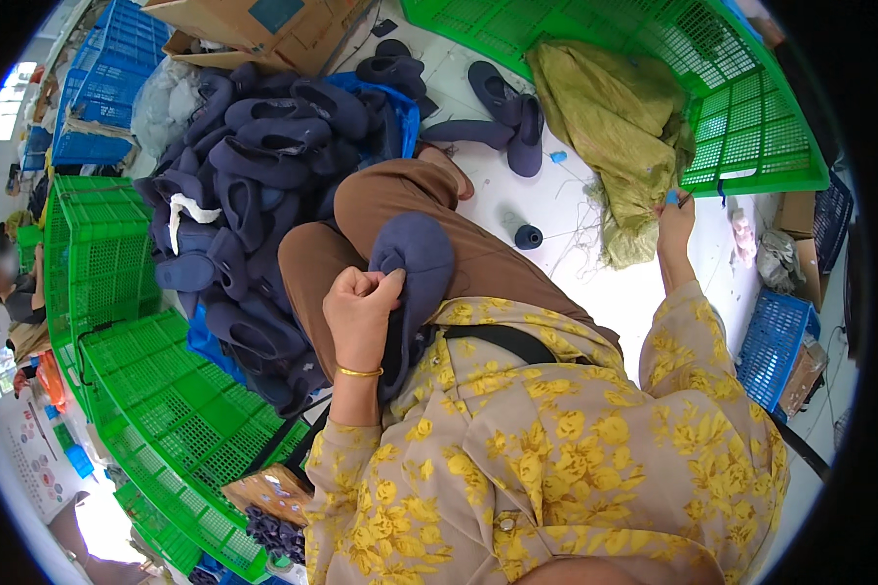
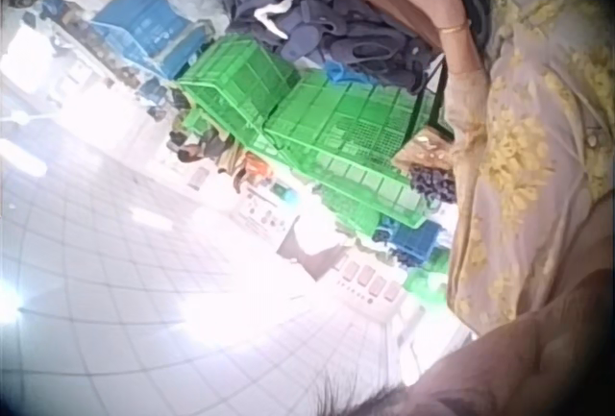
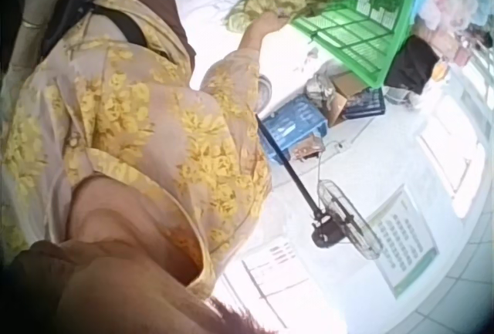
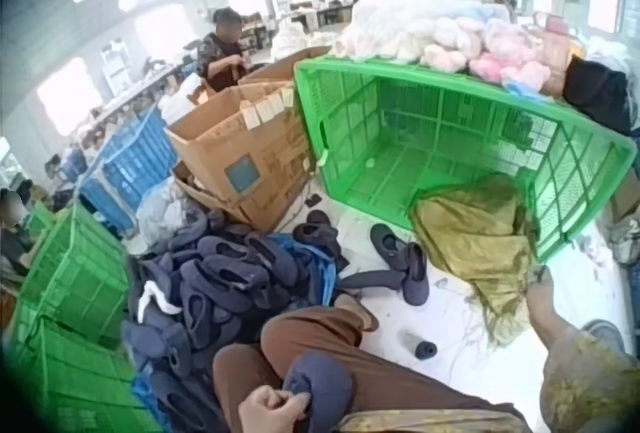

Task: The person sits on the floor and uses a blue tool to trim excess threads and fabric from the edges of dark blue slip-on shoes. They handle the shoes one at a time, picking them from a pile, trimming the edges, and placing them back.

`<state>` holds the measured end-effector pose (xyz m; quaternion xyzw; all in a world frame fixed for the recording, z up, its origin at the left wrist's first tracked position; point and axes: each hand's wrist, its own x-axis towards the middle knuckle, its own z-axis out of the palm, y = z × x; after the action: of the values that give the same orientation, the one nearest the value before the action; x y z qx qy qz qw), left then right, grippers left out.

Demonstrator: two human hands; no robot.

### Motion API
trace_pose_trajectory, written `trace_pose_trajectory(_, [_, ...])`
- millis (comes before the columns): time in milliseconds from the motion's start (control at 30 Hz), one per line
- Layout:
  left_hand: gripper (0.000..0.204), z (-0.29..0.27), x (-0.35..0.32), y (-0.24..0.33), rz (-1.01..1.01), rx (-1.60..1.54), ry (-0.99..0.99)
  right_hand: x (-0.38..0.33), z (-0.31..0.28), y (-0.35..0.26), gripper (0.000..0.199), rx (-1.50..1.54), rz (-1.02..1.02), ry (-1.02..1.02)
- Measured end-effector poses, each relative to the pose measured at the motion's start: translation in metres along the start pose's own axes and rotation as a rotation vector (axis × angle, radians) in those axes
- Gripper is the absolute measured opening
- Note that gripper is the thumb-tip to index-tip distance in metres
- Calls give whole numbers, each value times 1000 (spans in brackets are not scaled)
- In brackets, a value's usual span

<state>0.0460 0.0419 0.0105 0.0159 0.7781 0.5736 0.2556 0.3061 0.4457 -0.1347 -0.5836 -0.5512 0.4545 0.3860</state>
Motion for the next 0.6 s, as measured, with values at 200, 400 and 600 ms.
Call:
trace_pose_trajectory(200, [30,16,-4,6,174,490,166,18,-31,-18,15,-711,-616,18])
trace_pose_trajectory(400, [26,14,-3,1,197,472,153,69,-90,-12,37,-1120,-573,31])
trace_pose_trajectory(600, [15,-4,-8,-8,119,203,-19,-20,19,-5,41,-597,-369,-419])
